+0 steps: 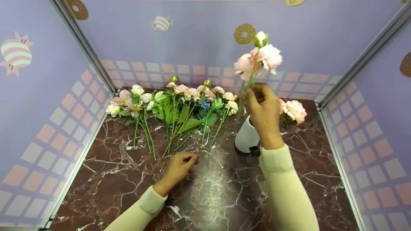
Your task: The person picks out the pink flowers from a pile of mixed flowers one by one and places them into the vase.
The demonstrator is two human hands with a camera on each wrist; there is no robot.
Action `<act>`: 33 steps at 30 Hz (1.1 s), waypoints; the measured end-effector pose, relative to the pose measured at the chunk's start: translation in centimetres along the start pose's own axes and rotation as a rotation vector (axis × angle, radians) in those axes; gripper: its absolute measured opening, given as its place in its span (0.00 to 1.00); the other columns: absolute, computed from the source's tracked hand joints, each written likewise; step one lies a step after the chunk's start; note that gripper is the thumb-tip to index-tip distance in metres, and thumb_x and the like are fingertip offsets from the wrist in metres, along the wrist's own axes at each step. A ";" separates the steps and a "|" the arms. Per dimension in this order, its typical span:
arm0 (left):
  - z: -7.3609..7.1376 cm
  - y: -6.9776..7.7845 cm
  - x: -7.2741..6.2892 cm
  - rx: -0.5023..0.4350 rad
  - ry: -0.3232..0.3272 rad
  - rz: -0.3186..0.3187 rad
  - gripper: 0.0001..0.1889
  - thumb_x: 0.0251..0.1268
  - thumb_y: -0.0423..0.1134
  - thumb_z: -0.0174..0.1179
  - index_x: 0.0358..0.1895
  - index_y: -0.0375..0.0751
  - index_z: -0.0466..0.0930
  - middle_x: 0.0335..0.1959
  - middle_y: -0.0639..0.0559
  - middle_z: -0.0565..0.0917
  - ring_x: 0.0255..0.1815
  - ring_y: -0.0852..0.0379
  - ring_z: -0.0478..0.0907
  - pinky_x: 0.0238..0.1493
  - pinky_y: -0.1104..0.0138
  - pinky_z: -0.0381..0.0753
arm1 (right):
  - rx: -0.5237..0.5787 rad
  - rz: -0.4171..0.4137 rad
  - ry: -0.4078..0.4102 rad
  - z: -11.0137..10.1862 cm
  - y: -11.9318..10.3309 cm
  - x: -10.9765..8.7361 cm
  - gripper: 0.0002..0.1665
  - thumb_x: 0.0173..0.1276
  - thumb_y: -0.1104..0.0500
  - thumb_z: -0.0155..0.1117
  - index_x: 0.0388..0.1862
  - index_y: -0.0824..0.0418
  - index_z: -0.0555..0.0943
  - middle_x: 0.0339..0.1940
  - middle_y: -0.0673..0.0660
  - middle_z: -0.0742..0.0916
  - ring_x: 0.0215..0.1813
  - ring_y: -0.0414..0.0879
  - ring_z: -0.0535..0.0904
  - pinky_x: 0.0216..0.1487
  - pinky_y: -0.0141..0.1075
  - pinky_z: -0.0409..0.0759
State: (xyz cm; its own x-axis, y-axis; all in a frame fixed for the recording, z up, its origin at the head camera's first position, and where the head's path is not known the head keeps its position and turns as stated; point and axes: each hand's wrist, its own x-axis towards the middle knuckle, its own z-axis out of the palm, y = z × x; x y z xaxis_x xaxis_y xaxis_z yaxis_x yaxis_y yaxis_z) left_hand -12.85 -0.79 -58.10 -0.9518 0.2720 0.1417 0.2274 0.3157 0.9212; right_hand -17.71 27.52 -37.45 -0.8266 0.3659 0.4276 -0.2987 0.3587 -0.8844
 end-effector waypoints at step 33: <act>-0.1 -0.2 -0.3 0.023 0.006 -0.037 0.11 0.79 0.32 0.65 0.53 0.37 0.97 0.49 0.44 0.98 0.34 0.66 0.87 0.41 0.74 0.88 | -0.667 -0.296 0.117 1.7 7.0 -4.0 0.06 0.76 0.65 0.74 0.43 0.71 0.89 0.39 0.71 0.96 0.38 0.71 0.94 0.43 0.67 0.88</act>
State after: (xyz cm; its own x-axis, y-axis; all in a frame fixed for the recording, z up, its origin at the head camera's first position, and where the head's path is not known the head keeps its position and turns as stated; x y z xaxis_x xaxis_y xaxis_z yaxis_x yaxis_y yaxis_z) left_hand -12.65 -1.03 -58.29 -0.9607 0.2546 0.1103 0.1969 0.3457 0.9174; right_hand -17.27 27.09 -45.67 -0.6891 0.2488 0.6806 -0.1169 0.8887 -0.4433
